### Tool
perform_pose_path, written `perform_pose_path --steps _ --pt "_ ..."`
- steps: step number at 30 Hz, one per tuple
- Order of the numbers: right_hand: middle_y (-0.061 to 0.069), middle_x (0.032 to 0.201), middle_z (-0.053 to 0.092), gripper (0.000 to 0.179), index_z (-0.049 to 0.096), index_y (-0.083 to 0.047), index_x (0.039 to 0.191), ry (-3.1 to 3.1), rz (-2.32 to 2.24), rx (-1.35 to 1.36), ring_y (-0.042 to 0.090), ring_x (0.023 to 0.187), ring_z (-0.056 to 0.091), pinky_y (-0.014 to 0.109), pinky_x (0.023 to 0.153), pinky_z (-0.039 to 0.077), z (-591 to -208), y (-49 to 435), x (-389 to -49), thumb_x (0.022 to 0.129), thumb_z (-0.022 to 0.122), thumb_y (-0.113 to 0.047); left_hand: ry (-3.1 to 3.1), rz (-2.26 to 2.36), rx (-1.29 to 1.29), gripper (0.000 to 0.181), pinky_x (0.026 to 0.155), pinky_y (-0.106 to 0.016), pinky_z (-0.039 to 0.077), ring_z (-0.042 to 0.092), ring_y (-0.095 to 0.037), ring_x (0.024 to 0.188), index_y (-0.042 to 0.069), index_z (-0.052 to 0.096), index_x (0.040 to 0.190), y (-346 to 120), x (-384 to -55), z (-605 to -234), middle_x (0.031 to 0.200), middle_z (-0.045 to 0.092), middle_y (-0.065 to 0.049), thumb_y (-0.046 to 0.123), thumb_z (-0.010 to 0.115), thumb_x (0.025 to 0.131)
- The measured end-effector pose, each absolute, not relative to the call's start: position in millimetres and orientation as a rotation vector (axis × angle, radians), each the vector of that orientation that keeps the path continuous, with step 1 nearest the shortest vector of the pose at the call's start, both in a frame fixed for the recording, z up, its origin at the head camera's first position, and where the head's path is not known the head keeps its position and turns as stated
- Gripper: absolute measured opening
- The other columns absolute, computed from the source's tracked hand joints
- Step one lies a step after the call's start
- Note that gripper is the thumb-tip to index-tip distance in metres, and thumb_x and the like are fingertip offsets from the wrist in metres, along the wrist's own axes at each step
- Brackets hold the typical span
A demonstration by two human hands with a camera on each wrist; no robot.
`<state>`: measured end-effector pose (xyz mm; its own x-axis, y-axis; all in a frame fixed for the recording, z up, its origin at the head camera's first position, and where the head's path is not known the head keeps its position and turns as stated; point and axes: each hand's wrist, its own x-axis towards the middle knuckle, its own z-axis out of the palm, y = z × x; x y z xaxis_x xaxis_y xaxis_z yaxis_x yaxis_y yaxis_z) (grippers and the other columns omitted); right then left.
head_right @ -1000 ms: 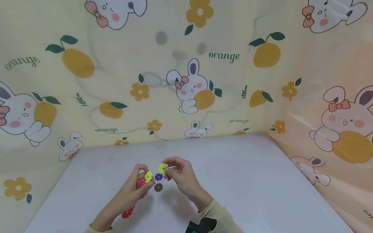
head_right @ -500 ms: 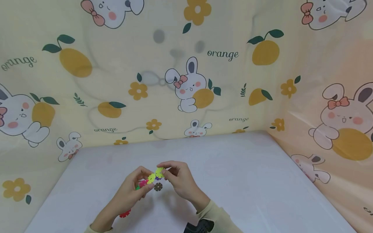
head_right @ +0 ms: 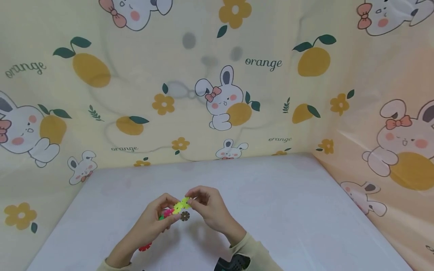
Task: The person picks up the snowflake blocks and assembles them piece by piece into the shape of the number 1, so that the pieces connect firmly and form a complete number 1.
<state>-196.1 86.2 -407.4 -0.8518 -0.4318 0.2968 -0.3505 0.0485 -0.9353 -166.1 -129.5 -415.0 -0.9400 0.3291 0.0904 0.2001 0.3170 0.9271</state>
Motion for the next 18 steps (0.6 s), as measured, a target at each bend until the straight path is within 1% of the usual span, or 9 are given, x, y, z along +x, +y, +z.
perform_pose_path --steps 3,6,11,14,18 --pt "0.024 0.102 0.070 0.018 0.070 0.003 0.112 2.200 -1.961 -0.865 0.004 0.074 0.059 0.020 0.068 0.051 -408.8 86.7 -197.4 0.098 0.061 -0.003 2.461 1.699 0.508 0.033 0.056 -0.019 0.049 0.057 -0.008 0.062 0.009 0.058 0.117 -129.7 -165.8 -414.7 0.098 0.063 -0.011 0.021 0.075 0.092" --pt "0.023 0.107 0.070 0.023 0.071 0.002 0.118 2.174 -1.942 -0.944 0.006 0.079 0.059 0.021 0.071 0.052 -410.3 87.8 -198.7 0.100 0.057 0.000 2.475 1.693 0.523 0.032 0.057 -0.020 0.050 0.057 -0.008 0.063 0.008 0.057 0.116 -128.9 -166.4 -413.7 0.098 0.064 -0.012 0.019 0.075 0.092" --pt "0.022 0.100 0.068 0.030 0.069 0.001 0.123 2.186 -1.892 -1.055 0.008 0.080 0.058 0.023 0.073 0.054 -414.0 86.5 -199.1 0.101 0.049 0.005 2.502 1.676 0.539 0.031 0.058 -0.020 0.051 0.057 -0.007 0.063 0.008 0.057 0.115 -129.1 -166.3 -414.7 0.096 0.064 -0.011 0.020 0.075 0.092" --pt "0.023 0.096 0.067 0.028 0.068 0.002 0.124 2.206 -1.907 -0.997 0.006 0.078 0.059 0.022 0.072 0.055 -414.4 85.5 -198.5 0.101 0.051 0.003 2.482 1.686 0.520 0.034 0.058 -0.020 0.051 0.057 -0.008 0.063 0.007 0.057 0.116 -129.1 -165.2 -414.7 0.097 0.065 -0.011 0.023 0.076 0.092" --pt "0.025 0.094 0.069 0.022 0.068 0.002 0.120 2.238 -1.949 -0.851 0.006 0.074 0.063 0.021 0.069 0.055 -413.9 83.9 -196.5 0.100 0.058 -0.001 2.436 1.711 0.486 0.037 0.058 -0.020 0.050 0.058 -0.009 0.065 0.005 0.057 0.115 -128.2 -164.5 -413.6 0.101 0.070 -0.014 0.027 0.076 0.091"
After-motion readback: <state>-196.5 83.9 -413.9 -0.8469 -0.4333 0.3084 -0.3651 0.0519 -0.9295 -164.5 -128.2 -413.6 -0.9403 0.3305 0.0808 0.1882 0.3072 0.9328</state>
